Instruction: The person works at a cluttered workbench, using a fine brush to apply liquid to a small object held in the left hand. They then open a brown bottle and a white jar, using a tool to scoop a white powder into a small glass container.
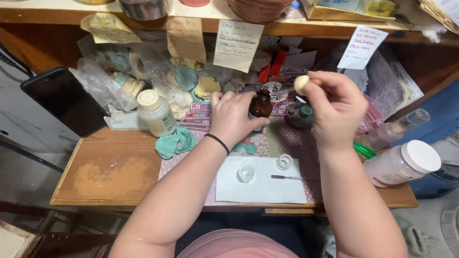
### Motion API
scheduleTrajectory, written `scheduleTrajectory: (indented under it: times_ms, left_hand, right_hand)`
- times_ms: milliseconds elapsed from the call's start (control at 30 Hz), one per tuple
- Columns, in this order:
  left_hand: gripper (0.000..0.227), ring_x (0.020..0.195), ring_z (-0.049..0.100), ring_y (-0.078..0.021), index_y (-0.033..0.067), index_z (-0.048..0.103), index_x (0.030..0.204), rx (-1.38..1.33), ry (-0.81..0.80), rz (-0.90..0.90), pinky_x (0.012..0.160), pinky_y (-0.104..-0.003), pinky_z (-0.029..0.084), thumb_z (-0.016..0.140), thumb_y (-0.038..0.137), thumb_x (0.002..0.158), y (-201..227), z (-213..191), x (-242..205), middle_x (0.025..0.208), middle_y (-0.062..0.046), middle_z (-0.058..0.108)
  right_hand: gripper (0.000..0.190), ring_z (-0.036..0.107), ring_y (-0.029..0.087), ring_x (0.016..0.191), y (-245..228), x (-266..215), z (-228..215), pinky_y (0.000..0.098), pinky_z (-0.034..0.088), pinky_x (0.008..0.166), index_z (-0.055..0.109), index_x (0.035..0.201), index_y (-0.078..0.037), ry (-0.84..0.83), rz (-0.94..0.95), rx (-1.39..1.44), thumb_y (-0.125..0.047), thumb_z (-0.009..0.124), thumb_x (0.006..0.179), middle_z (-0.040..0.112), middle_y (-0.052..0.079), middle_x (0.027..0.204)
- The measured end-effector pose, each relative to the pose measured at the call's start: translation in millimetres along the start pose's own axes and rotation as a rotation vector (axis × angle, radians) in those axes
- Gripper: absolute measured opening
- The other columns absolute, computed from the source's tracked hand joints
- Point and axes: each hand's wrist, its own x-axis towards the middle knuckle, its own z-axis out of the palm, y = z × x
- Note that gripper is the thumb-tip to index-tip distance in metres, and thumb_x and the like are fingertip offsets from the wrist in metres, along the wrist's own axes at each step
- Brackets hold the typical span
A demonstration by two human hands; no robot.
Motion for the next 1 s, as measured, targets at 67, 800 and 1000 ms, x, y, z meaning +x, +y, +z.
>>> scheduleTrajectory:
  times_ms: [67,800,1000]
  left_hand:
    - [0.076,0.109,0.063,-0.0228,0.0140,0.067,0.128,-0.015,-0.016,-0.002,0.106,-0.050,0.026,0.087,0.057,0.069,0.7,-1.7,-0.1,0.107,-0.002,0.077]
    - [0.070,0.100,0.061,-0.0244,0.0147,0.064,0.114,0.093,0.111,0.026,0.097,-0.048,0.032,0.084,0.064,0.067,3.6,18.7,-2.5,0.090,-0.005,0.072]
    - [0.082,0.102,0.059,-0.0257,0.0117,0.063,0.119,0.120,0.115,0.042,0.099,-0.049,0.031,0.088,0.063,0.060,8.8,4.5,-2.2,0.097,-0.007,0.073]
  right_hand:
    - [0.017,0.071,0.026,0.086,-7.9,6.4,19.9,0.0352,0.054,0.079,0.079,0.104,0.003,-0.143,-0.155,-0.248,0.003,0.090,0.091,0.072,0.015,0.092]
    - [0.014,0.070,0.017,0.078,-21.7,-26.5,-67.2,0.0324,0.053,0.072,0.083,0.105,-0.020,-0.400,0.442,-0.731,-0.018,0.081,0.091,0.075,0.005,0.075]
    - [0.011,0.075,0.028,0.089,-40.9,-51.4,-82.7,0.0409,0.055,0.080,0.084,0.097,-0.020,-0.498,0.500,-0.847,-0.022,0.083,0.086,0.079,0.008,0.081]
